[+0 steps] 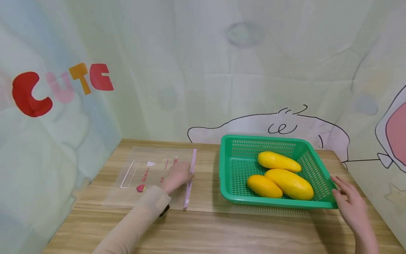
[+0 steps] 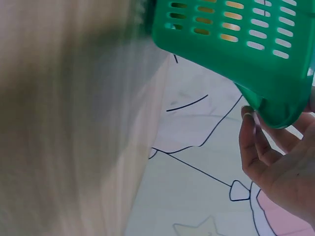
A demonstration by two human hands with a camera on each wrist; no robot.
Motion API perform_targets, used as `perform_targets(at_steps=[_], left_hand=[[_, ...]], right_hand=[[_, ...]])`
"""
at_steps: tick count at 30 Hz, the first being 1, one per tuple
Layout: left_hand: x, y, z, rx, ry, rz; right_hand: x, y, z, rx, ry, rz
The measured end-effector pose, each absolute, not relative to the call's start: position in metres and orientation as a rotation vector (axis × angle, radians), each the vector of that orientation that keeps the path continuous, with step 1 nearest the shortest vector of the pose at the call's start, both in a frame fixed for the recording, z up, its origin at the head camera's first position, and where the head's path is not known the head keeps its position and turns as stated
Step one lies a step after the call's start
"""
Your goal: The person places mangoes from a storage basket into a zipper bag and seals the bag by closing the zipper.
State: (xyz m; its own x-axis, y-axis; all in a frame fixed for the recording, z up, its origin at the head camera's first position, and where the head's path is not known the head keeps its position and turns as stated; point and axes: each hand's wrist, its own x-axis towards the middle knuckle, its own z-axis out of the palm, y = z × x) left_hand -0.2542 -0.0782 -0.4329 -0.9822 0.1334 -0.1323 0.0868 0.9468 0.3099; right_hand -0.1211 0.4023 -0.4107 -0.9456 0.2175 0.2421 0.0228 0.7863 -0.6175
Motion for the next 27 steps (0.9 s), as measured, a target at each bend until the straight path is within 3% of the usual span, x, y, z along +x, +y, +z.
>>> perform_targets(at_steps=[27], left_hand=[[-0.249,-0.077,-0.422,0.161,3.001,0.462]], right_hand=[[-0.121,0.364,-0.373,0.139,-2.638,0.811]])
